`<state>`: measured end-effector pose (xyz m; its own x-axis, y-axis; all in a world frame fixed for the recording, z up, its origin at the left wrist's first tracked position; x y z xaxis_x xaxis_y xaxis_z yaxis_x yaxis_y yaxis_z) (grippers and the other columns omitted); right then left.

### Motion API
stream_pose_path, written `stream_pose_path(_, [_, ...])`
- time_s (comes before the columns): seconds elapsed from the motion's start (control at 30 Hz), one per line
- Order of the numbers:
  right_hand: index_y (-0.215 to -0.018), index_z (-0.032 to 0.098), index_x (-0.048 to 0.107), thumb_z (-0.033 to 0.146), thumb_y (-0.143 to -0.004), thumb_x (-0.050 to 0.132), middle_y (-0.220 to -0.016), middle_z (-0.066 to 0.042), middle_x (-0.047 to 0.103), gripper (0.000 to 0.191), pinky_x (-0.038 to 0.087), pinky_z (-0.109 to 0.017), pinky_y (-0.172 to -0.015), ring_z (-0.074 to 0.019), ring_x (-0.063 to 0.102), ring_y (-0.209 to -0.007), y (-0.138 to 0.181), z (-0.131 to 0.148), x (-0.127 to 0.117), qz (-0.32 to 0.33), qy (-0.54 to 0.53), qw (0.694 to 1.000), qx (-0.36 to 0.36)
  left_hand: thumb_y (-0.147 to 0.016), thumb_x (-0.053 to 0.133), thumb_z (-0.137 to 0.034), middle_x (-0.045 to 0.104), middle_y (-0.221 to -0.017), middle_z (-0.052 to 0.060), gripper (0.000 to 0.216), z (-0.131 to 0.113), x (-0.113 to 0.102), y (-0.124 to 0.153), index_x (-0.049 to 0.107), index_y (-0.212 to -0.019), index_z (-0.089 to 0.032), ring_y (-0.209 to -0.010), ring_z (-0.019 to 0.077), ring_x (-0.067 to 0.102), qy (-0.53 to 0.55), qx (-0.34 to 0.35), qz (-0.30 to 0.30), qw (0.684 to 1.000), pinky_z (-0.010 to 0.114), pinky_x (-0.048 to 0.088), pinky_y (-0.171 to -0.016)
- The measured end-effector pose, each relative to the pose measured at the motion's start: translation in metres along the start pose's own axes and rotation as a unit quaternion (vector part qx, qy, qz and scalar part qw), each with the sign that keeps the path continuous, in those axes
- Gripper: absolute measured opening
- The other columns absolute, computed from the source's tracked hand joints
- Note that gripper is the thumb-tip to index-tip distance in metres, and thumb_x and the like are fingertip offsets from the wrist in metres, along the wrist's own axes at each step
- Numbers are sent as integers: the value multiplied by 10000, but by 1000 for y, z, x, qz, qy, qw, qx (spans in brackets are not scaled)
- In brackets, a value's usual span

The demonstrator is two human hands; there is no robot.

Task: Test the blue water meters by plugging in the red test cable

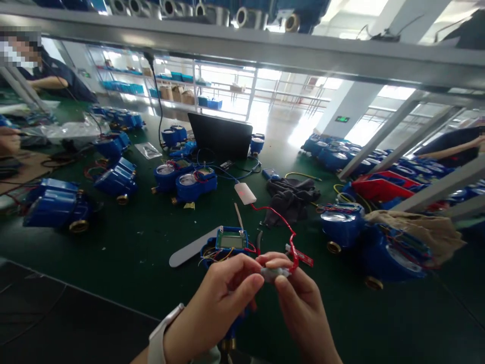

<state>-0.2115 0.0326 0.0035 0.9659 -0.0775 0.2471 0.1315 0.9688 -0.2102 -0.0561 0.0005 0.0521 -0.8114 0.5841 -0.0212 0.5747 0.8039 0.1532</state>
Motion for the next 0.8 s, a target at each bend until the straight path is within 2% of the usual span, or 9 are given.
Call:
stream_pose_path(0.1, [-952, 259, 715, 320, -864, 634, -928, -47, 712, 134, 559, -272, -753, -185, 666, -866, 2, 4, 1, 7, -22, 1000, 18, -891, 486, -462, 470, -640, -48, 290, 1, 3, -3, 527, -799, -190, -524, 73, 432, 1, -16, 8, 1000, 197, 315, -462])
stream_pose_path(0.2, [-938, 227, 719, 325, -855, 647, -846, -50, 718, 147, 567, -261, -685, -172, 673, -761, 5, 7, 5, 18, -53, 997, 46, -882, 491, -483, 395, -603, -59, 326, 2, 0, -3, 517, -773, -177, -520, 71, 341, -18, -27, 18, 999, 210, 253, -467])
stream_pose_path(0.33, [-946, 205, 717, 333, -853, 655, -824, -46, 715, 170, 578, -256, -666, -161, 681, -725, 5, 6, 12, 44, -103, 990, 82, -855, 525, -509, 328, -581, -75, 356, 2, -6, 0, 480, -739, -175, -498, 56, 263, 21, -54, 27, 998, 215, 188, -458])
stream_pose_path(0.43, [-911, 201, 717, 369, -844, 664, -835, -49, 722, 188, 590, -238, -609, -170, 698, -730, 1, 4, 9, 0, -158, 983, 88, -835, 541, -517, 310, -547, -83, 372, 4, -13, 4, 454, -694, -184, -467, 49, 228, 58, -72, 9, 996, 219, 154, -446])
stream_pose_path(0.53, [-909, 209, 708, 381, -850, 655, -874, -57, 731, 190, 603, -249, -587, -196, 708, -799, -5, 2, -1, -60, -183, 978, 73, -829, 565, -466, 297, -535, -84, 356, 6, -26, 8, 442, -646, -187, -454, 45, 205, 106, -82, -66, 989, 226, 127, -449])
stream_pose_path(0.63, [-923, 200, 706, 355, -856, 652, -888, -67, 733, 177, 615, -280, -646, -200, 700, -851, -9, 1, -6, -31, -148, 986, 77, -850, 540, -452, 322, -535, -73, 358, 5, -48, 12, 458, -622, -188, -449, 53, 239, 78, -57, -169, 981, 222, 145, -441])
stream_pose_path(0.73, [-925, 201, 706, 368, -859, 644, -883, -66, 731, 190, 618, -300, -650, -201, 699, -841, -12, 0, -5, -23, -126, 989, 74, -887, 443, -475, 345, -482, -55, 450, 3, -77, 14, 425, -535, -195, -423, 77, 309, -45, -9, -242, 969, 220, 239, -415])
stream_pose_path(0.8, [-920, 203, 707, 374, -856, 645, -875, -61, 730, 192, 618, -297, -640, -200, 698, -830, -13, -2, -4, -27, -113, 991, 71, -873, 465, -460, 370, -447, -54, 416, 4, -98, 14, 486, -547, -204, -408, 93, 358, -179, 12, -288, 941, 225, 306, -418])
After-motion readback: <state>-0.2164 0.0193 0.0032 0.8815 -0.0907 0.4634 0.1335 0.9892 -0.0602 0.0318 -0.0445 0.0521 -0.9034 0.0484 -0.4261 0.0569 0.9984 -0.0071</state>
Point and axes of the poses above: each hand's wrist, its own y-axis away from the middle knuckle, its own x-axis out of the palm, z = x × y, the point moved 1 cm from there along -y, towards the middle knuckle
